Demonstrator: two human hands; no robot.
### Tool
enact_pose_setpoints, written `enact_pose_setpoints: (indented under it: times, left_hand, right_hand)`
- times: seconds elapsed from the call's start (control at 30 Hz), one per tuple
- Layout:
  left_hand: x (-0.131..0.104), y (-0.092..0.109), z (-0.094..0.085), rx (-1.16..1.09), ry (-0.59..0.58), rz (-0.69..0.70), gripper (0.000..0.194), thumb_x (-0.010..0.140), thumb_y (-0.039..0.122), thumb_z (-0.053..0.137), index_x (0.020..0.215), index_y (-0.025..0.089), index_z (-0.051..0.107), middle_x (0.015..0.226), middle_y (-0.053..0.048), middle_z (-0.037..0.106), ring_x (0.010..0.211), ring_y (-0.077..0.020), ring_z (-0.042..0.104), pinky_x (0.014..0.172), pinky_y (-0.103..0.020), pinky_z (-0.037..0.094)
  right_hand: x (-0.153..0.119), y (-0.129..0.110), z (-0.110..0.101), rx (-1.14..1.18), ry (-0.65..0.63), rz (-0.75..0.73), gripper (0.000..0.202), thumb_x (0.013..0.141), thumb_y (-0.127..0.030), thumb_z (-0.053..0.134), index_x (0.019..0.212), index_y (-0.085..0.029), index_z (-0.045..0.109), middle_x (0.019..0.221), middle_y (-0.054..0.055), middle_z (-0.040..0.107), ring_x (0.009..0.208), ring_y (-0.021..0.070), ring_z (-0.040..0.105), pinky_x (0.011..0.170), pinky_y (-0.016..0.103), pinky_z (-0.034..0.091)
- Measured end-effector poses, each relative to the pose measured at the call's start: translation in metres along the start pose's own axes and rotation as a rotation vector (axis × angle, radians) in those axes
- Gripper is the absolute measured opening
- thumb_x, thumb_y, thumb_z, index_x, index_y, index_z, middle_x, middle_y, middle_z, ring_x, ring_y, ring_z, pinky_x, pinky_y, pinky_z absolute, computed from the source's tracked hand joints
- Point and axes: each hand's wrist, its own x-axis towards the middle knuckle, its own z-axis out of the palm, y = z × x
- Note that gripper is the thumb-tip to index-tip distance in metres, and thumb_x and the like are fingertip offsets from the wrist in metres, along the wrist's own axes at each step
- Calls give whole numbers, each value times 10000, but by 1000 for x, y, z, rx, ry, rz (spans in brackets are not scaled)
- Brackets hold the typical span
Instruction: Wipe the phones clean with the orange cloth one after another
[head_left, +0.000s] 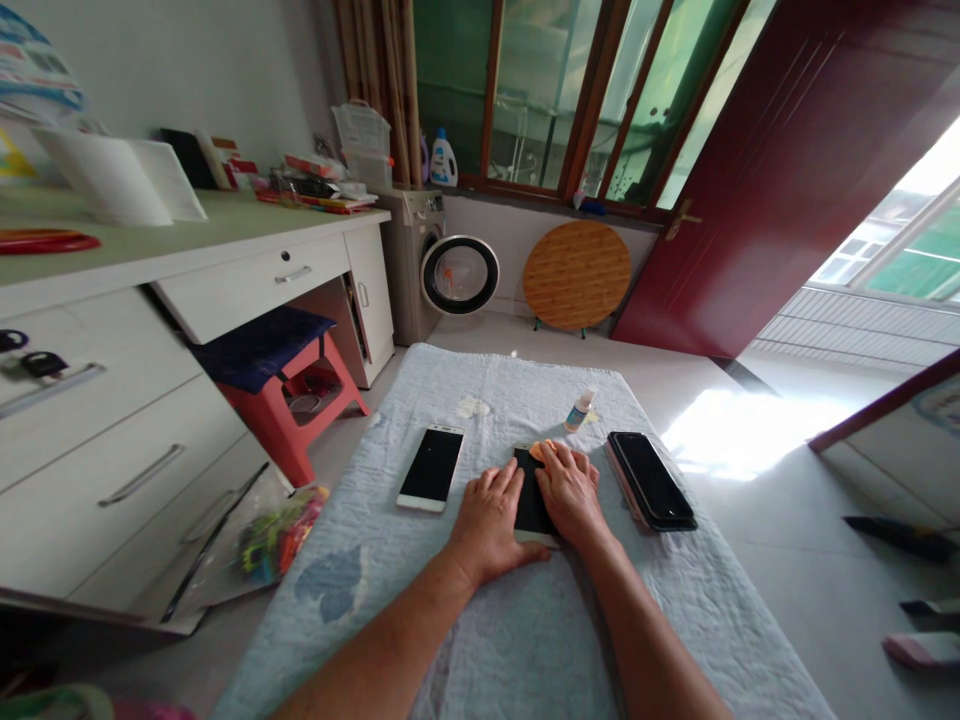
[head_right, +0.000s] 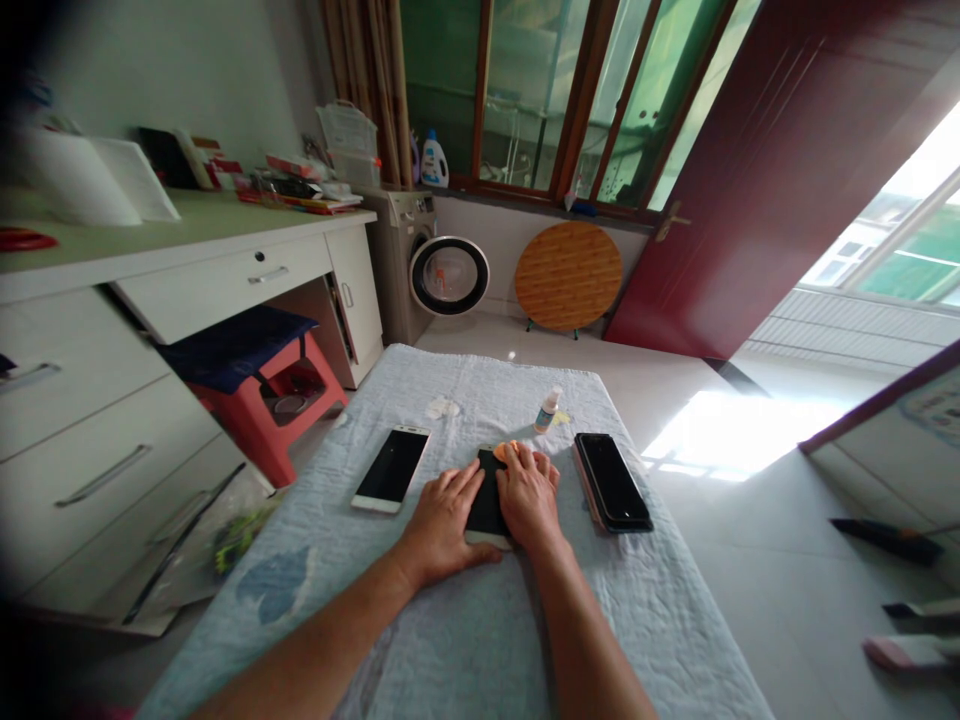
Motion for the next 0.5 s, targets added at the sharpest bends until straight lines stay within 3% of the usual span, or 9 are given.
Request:
enact_pose_setpoints:
  times: [0.13, 0.33, 0.5]
  left_hand:
    - [1, 1, -2, -31, 7, 12, 1039, 542, 677, 773, 1386, 177, 430, 1491, -128, 403, 1303, -346, 397, 1062, -476, 353]
    - [1, 4, -8, -90, 13, 45, 962, 531, 618, 814, 1343, 240, 462, 1455, -83, 449, 1208, -333, 465, 1010, -467, 395]
    - [-1, 3, -5, -57, 14, 48, 961, 554, 612, 806, 1356, 218, 453, 1454, -93, 449, 1265, -334, 422, 1050, -463, 368]
  right_hand:
    - [1, -2, 0, 55, -43, -66, 452, 928, -265, 371, 1356, -256, 513, 1426, 30, 496, 1307, 266, 355, 1073, 465, 250]
    - [0, -6, -2, 134, -167, -171, 469, 970, -324, 283, 1405, -341, 457, 1492, -51, 420, 1425, 258, 215, 1134, 511, 125]
    - [-1, -9, -4, 99, -144, -148, 450, 994, -405, 250, 1379, -376, 482, 1478, -59, 440, 1420, 266, 220, 1131, 522, 118]
